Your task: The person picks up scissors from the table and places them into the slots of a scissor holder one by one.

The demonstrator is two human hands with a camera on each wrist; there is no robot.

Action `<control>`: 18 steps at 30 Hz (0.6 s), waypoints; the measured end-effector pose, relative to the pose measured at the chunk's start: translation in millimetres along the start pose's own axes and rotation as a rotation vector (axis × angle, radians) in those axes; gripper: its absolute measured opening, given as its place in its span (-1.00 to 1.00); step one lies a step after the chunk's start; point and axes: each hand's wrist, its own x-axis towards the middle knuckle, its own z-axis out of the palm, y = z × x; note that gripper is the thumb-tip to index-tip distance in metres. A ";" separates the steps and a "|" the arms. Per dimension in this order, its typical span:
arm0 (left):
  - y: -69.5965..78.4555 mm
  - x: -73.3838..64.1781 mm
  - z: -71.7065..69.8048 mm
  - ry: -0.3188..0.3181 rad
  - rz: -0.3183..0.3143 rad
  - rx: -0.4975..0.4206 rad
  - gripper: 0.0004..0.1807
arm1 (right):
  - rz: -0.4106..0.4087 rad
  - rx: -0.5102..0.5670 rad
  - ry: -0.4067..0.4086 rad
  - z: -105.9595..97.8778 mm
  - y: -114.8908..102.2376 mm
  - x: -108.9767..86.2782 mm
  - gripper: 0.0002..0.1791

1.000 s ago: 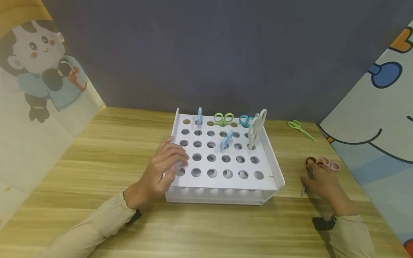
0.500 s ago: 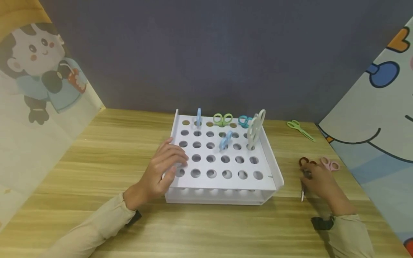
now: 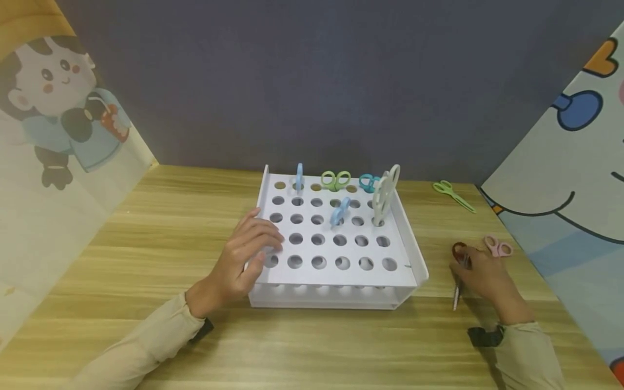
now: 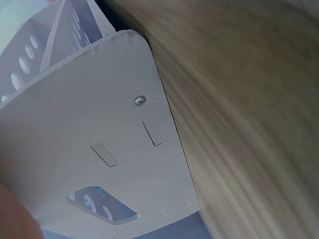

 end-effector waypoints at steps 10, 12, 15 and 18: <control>0.0 0.4 1.3 -0.003 -0.001 -0.001 -0.64 | 0.034 -0.043 0.034 -3.1 -8.1 -9.5 -0.74; 0.3 0.4 1.3 -0.002 -0.002 -0.003 -0.65 | 0.018 -0.029 0.064 -2.1 -7.7 -8.4 -0.78; 0.9 0.6 0.6 -0.002 -0.005 0.000 -0.64 | -0.020 0.029 0.150 1.7 -5.0 -5.1 -0.77; 0.7 0.5 0.4 -0.001 -0.004 0.002 -0.63 | -0.036 0.141 0.234 4.5 -2.3 -1.4 -0.76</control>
